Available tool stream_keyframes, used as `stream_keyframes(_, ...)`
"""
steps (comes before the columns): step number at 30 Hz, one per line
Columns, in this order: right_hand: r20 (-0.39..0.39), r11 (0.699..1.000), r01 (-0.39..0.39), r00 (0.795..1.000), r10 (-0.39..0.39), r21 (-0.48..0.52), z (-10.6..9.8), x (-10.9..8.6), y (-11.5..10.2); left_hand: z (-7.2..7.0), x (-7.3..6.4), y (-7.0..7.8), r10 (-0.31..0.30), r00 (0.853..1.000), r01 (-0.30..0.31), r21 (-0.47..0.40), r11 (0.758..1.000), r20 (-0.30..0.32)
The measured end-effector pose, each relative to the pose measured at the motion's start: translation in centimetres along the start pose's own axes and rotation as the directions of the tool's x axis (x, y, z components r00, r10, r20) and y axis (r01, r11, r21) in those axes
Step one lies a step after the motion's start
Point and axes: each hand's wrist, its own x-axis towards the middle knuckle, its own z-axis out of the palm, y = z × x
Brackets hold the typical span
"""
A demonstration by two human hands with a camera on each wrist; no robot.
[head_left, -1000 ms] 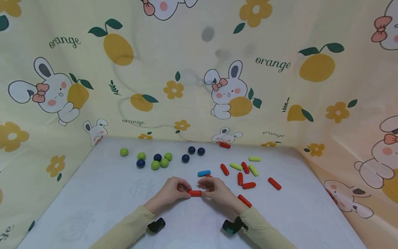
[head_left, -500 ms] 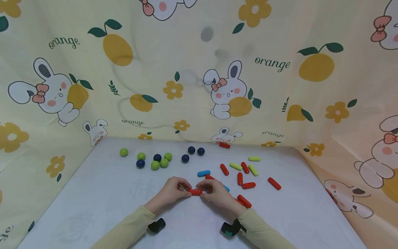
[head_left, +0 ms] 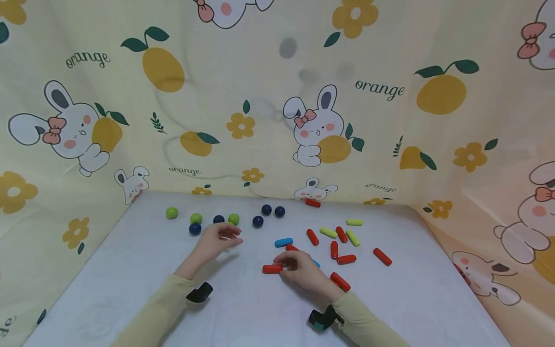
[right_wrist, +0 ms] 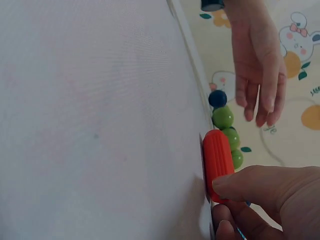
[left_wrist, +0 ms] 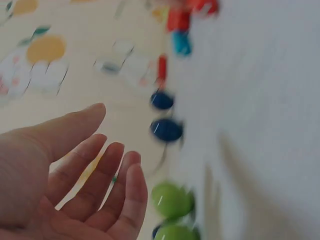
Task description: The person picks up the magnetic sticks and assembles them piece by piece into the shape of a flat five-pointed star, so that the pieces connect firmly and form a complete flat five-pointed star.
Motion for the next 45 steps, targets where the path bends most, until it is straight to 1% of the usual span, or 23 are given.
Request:
stream_keyframes(3, -0.009, 1.000, 0.019, 1.000, -0.019, -0.003, 0.0, 0.0, 0.1, -2.0, 0.4, -0.3, 0.029, 0.997, -0.028, 0.014, 1.000, -0.075)
stream_keyframes(6, -0.017, 1.000, 0.024, 1.000, -0.024, -0.010, 0.0, 0.0, 0.1, -3.6, 0.6, -1.0, 0.047, 0.992, -0.046, 0.009, 0.999, -0.113)
stream_keyframes(10, -0.022, 1.000, 0.022, 1.000, -0.022, -0.015, 0.0, -0.1, 0.1, -5.0, 0.7, -2.0, 0.040, 0.992, -0.041, -0.004, 0.999, -0.117)
stream_keyframes(14, -0.025, 1.000, 0.023, 0.999, -0.023, -0.007, 0.0, -0.1, 0.0, -5.7, 0.9, -2.9, 0.030, 0.992, -0.031, 0.000, 1.000, -0.119)
stream_keyframes(19, -0.028, 1.000, 0.007, 1.000, -0.007, -0.006, 0.0, -0.1, -0.1, -5.7, 1.1, -3.9, 0.027, 0.993, -0.026, 0.006, 1.000, -0.114)
stream_keyframes(24, -0.028, 1.000, 0.000, 1.000, 0.000, -0.003, 0.0, -0.2, -0.2, -5.1, 1.3, -4.4, 0.070, 0.992, -0.067, 0.031, 0.997, -0.101)
stream_keyframes(26, -0.027, 1.000, 0.001, 1.000, -0.001, -0.001, 0.0, -0.2, -0.2, -4.8, 1.5, -4.5, 0.078, 0.992, -0.074, 0.041, 0.996, -0.098)
stream_keyframes(30, -0.025, 1.000, 0.005, 1.000, -0.005, -0.001, 0.0, -0.2, -0.3, -4.2, 1.8, -4.6, 0.080, 0.992, -0.073, 0.067, 0.995, -0.096)
stream_keyframes(32, -0.022, 1.000, 0.005, 1.000, -0.005, 0.004, 0.0, -0.2, -0.3, -4.0, 1.8, -4.7, 0.066, 0.993, -0.059, 0.083, 0.995, -0.096)
stream_keyframes(38, -0.015, 1.000, -0.006, 1.000, 0.006, 0.011, 0.0, -0.2, -0.3, -3.4, 1.4, -4.5, 0.032, 0.995, -0.019, 0.145, 0.989, -0.092)
stream_keyframes(45, -0.021, 1.000, -0.009, 1.000, 0.009, -0.004, -0.1, -0.1, -0.2, -3.4, 0.7, -4.4, 0.054, 0.993, -0.035, 0.179, 0.983, -0.101)
